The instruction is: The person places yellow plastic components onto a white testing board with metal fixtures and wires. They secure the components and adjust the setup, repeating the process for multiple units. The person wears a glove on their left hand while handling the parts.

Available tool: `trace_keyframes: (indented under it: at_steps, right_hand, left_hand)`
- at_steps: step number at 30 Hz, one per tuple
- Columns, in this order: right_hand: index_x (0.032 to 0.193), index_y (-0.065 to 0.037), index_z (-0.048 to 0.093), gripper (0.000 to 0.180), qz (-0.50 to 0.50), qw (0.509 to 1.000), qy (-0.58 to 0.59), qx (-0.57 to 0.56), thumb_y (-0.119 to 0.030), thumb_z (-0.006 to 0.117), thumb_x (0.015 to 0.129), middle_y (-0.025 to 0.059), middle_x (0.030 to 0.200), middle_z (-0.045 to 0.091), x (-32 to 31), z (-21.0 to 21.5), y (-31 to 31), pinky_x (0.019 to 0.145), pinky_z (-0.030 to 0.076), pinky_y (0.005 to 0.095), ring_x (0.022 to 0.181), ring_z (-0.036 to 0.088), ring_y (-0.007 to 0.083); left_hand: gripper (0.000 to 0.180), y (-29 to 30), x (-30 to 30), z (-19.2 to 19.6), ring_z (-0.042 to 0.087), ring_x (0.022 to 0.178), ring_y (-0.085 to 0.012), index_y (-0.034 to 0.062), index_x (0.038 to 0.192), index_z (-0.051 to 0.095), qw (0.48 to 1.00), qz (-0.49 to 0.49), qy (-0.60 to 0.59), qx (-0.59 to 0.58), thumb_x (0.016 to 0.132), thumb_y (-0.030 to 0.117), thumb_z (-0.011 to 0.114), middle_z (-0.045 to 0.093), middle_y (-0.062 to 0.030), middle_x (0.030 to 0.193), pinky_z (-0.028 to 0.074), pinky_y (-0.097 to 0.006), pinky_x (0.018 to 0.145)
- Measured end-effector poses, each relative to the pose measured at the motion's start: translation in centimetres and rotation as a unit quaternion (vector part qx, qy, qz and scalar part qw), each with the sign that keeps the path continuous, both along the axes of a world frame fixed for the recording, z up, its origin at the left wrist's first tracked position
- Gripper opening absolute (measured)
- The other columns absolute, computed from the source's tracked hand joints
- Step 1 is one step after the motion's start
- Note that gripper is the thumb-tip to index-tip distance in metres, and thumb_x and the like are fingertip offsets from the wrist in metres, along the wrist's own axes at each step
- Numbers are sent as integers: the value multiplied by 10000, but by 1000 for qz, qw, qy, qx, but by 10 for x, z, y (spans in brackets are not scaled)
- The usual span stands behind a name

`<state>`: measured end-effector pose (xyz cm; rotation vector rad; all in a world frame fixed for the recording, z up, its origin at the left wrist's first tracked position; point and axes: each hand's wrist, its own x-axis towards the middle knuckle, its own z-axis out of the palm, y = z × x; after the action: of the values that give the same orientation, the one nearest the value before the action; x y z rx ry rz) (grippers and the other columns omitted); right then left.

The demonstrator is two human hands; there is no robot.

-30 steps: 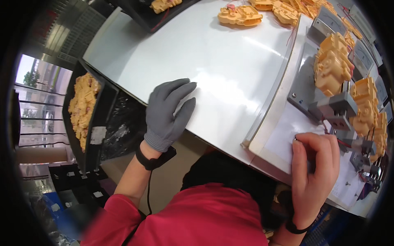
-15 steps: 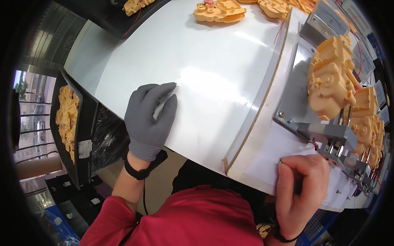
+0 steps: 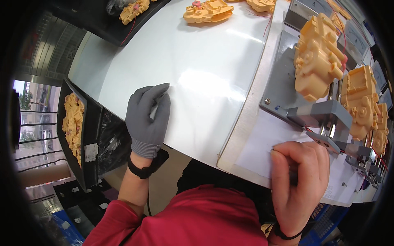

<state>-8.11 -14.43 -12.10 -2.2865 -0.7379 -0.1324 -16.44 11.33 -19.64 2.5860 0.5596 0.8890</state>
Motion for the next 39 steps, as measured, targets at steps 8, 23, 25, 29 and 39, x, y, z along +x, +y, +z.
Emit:
trace_keyframes:
  at_steps: [8, 23, 25, 29, 39]
  right_hand:
    - [912, -28, 648, 166, 1, 1000, 0, -3, 16, 729, 774, 71, 792, 549, -1, 0, 0, 665, 410, 319, 721, 532, 217]
    - [922, -38, 661, 229, 4, 1000, -13, 6, 16, 766, 726, 60, 768, 548, 0, -1, 0, 664, 405, 324, 705, 533, 209]
    - [921, -38, 662, 230, 5, 1000, -17, 5, 14, 768, 724, 60, 766, 547, 0, -1, 0, 666, 405, 325, 707, 533, 211]
    - [920, -42, 665, 231, 7, 1000, -20, 2, 12, 771, 722, 62, 768, 547, 0, 0, 0, 669, 405, 327, 711, 533, 217]
    - [904, -51, 670, 225, 17, 999, -39, 3, 5, 781, 717, 67, 782, 562, 0, -1, -1, 665, 413, 337, 720, 538, 230]
  left_hand:
    - [218, 0, 0, -1, 604, 819, -180, 60, 1058, 719, 1000, 7, -1, -15, 852, 10, 668, 660, -86, 965, 505, -289, 729]
    - [220, -1, 1, -1, 594, 799, -172, 57, 1061, 721, 1000, 12, -8, -15, 854, 16, 659, 658, -81, 944, 496, -285, 725]
    - [219, -1, 1, 0, 594, 796, -171, 57, 1060, 721, 1000, 12, -8, -12, 855, 16, 659, 657, -81, 941, 496, -285, 723]
    - [220, 0, 0, -1, 592, 794, -170, 56, 1061, 720, 1000, 10, -12, -14, 856, 12, 657, 656, -81, 937, 495, -285, 719]
    - [222, 0, 1, -2, 590, 784, -171, 53, 1060, 716, 1000, 8, -20, -6, 851, 7, 660, 658, -78, 931, 491, -283, 708]
